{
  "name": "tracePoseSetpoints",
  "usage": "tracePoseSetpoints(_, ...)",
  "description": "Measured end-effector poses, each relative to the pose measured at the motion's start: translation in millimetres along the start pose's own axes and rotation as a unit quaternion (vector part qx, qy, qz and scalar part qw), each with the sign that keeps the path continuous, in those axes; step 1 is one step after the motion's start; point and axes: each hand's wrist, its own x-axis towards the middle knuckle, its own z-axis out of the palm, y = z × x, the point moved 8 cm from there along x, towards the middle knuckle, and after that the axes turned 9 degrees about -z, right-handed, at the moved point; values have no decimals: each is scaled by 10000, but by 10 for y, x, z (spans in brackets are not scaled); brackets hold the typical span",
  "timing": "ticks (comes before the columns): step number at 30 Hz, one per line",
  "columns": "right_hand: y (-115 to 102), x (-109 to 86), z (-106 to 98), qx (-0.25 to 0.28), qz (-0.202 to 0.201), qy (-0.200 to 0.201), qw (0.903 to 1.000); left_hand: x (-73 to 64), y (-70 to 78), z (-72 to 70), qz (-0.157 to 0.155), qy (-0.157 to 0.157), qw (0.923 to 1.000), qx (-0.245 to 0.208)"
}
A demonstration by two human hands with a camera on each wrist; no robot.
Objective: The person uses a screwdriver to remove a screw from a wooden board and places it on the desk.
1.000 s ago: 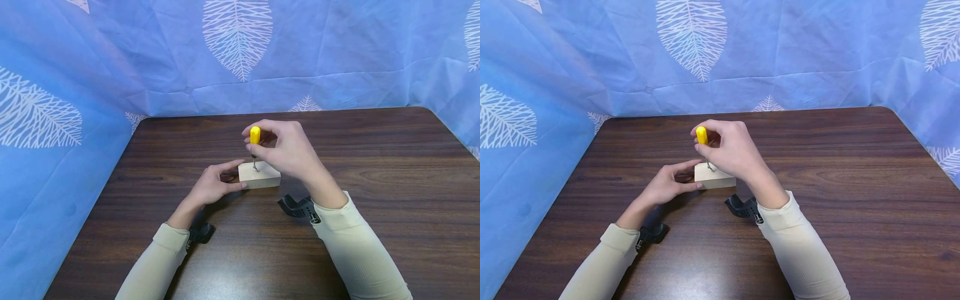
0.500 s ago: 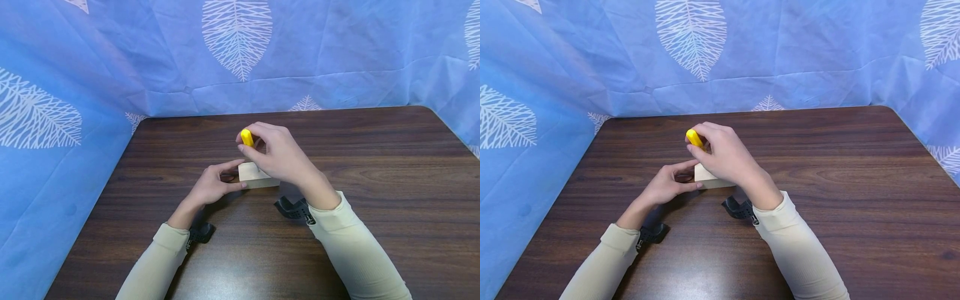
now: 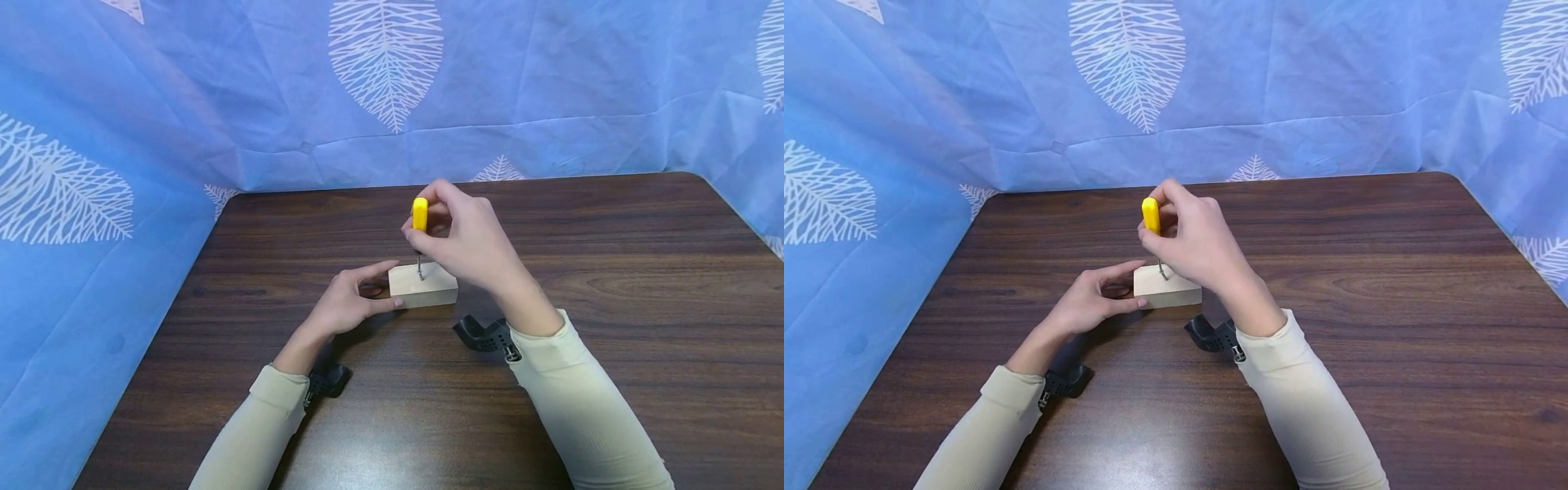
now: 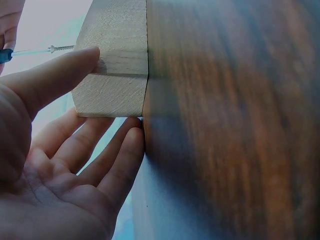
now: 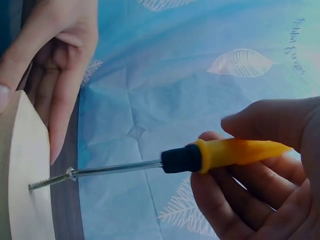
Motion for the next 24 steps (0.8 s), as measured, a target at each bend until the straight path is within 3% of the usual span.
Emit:
tracePoseSetpoints(19, 20, -4, 15, 169, 151, -83, 9997, -5, 4, -5, 69, 7, 10000, -31)
tracePoseSetpoints(24, -6, -1, 34, 64, -24, -169, 9998, -3, 11, 0, 98, -16, 10000, 5)
